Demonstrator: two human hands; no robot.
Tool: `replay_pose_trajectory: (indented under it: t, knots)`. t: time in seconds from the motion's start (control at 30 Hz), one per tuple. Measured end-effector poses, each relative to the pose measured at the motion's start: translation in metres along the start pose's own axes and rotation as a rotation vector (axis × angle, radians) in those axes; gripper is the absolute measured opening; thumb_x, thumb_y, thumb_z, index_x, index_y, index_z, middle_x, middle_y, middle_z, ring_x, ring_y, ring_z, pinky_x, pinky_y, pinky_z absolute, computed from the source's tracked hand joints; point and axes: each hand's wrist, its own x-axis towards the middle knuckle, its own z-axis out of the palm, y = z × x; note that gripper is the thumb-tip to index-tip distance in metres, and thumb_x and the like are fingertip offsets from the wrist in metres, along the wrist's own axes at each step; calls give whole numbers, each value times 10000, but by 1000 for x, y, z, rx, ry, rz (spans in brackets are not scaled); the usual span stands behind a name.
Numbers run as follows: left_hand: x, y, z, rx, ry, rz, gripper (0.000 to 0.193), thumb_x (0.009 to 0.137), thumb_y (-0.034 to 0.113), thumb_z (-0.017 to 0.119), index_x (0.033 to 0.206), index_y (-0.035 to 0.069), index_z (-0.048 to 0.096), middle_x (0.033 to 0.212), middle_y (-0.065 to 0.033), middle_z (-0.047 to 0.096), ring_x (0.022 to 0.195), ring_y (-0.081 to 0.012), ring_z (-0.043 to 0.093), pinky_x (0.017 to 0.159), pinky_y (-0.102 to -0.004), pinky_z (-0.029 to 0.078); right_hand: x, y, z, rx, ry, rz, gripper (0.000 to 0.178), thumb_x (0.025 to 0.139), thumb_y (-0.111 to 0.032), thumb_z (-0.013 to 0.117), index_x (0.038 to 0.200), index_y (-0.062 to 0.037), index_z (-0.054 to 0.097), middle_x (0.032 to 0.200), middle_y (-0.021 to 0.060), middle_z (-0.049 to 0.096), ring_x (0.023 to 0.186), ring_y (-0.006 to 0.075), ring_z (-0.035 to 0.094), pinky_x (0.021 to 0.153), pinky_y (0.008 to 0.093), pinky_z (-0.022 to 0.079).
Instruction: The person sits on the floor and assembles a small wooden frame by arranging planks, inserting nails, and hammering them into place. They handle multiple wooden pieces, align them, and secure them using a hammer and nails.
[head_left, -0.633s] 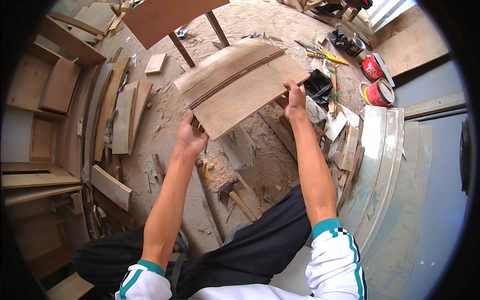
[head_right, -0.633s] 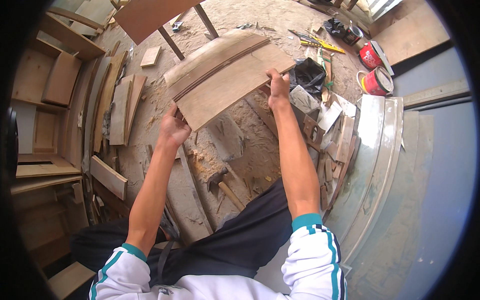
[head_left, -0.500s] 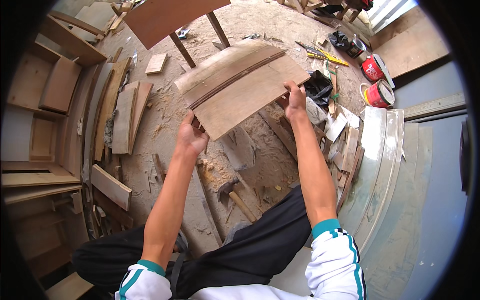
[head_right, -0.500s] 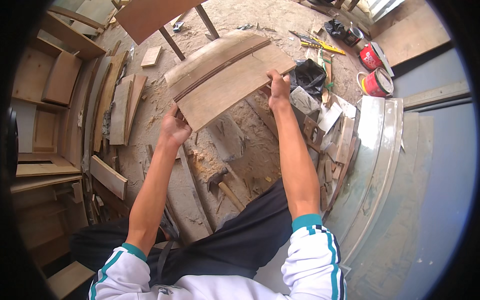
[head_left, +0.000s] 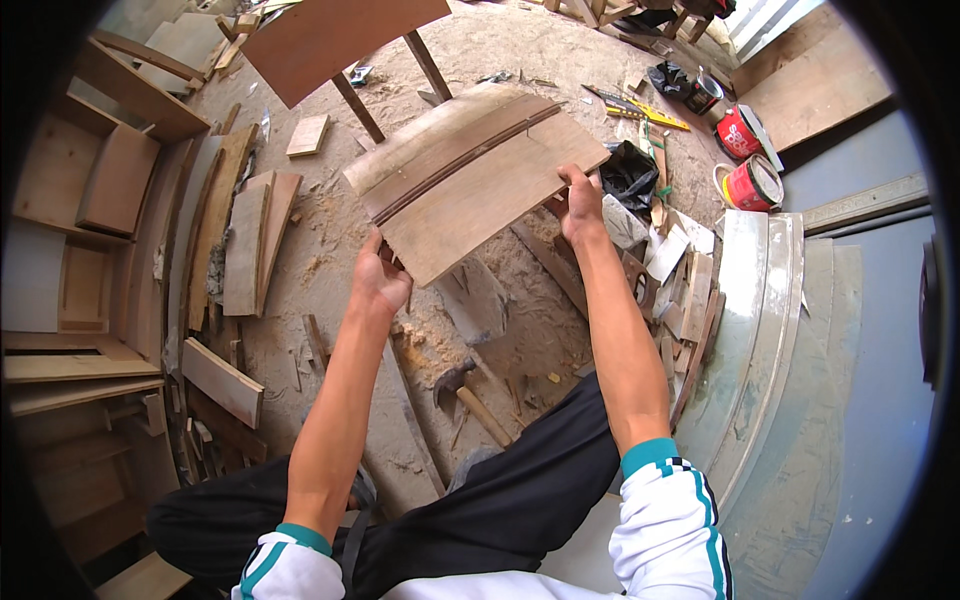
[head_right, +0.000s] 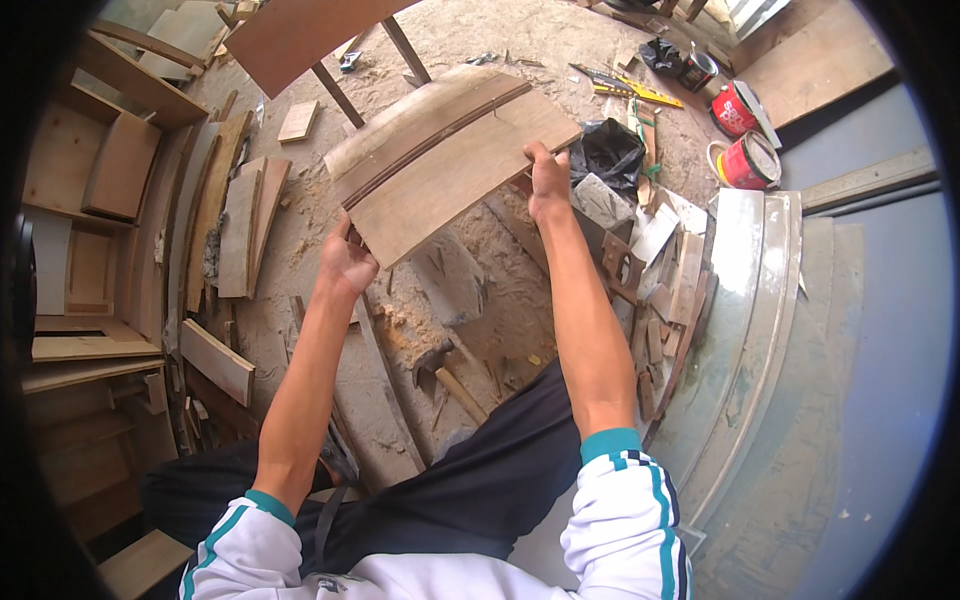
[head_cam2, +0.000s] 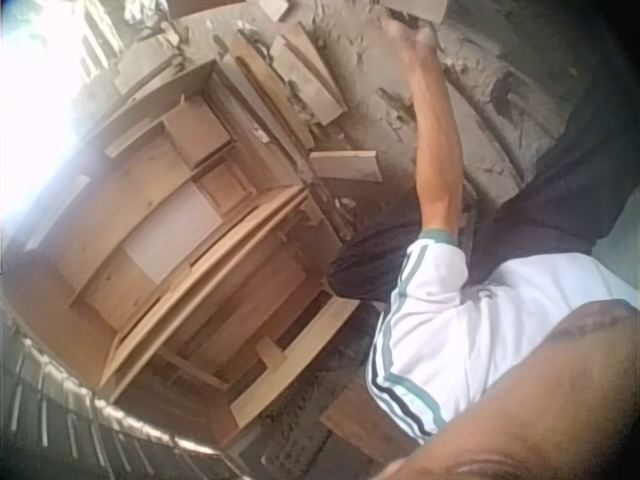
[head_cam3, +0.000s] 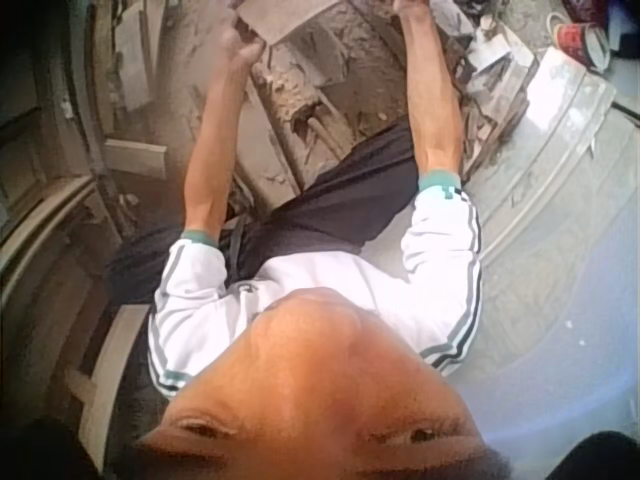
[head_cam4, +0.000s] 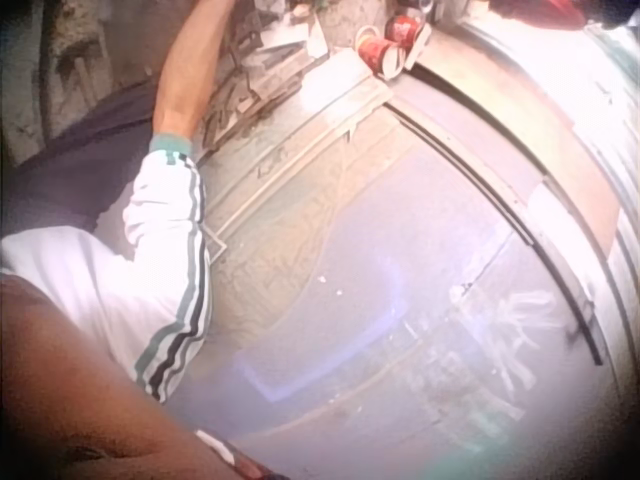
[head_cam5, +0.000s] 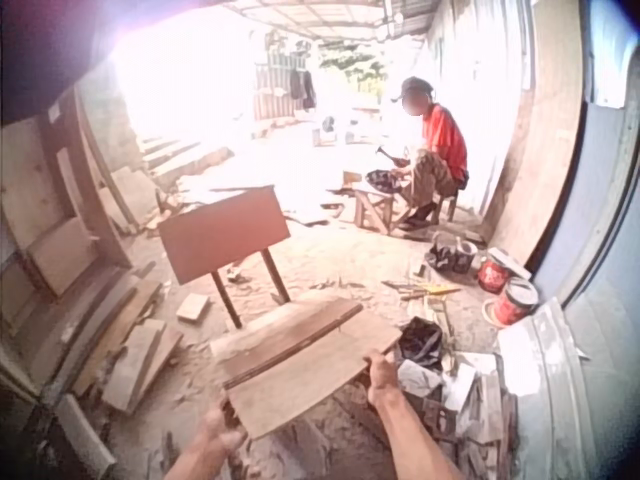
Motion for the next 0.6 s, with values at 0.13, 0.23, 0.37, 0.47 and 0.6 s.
replay_pose_trajectory:
  t: [0.13,0.23,0.37,0.47,0.6]
  knots:
    - [-1,0,1,13,3,9,355,1031,338,443,1224,48,515,1197,-86,588,1150,-263,550,1059,-437,439,6,4,-4,-5,-1,0,431,796,-171,632,1178,-119,438,1061,62,560,943,214,590,741,443,555]
    - [0,-2,2,28,6,26,348,1032,337,443,1222,57,520,1196,-84,588,1131,-258,555,1047,-427,446,14,8,-11,-17,8,5,430,798,-171,631,1177,-112,436,1059,68,563,942,216,590,738,442,554]
    - [0,1,-3,42,-9,36,337,1032,336,446,1218,66,527,1182,-76,596,1101,-247,566,1024,-412,458,-2,0,1,1,3,71,425,803,-168,631,1175,-101,437,1058,79,570,950,232,605,727,451,566]
    - [0,1,-1,67,5,35,338,1032,340,446,1218,70,527,1168,-67,604,1099,-233,567,1000,-402,472,-1,-2,-1,15,-3,69,412,806,-159,630,1167,-96,441,1054,88,573,946,246,619,728,460,576]
    - [0,1,-2,102,6,35,339,1033,350,443,1219,79,529,1159,-54,609,1080,-212,572,961,-384,491,2,-1,-2,18,6,62,392,810,-148,622,1156,-93,448,1050,98,574,936,254,628,736,465,582]
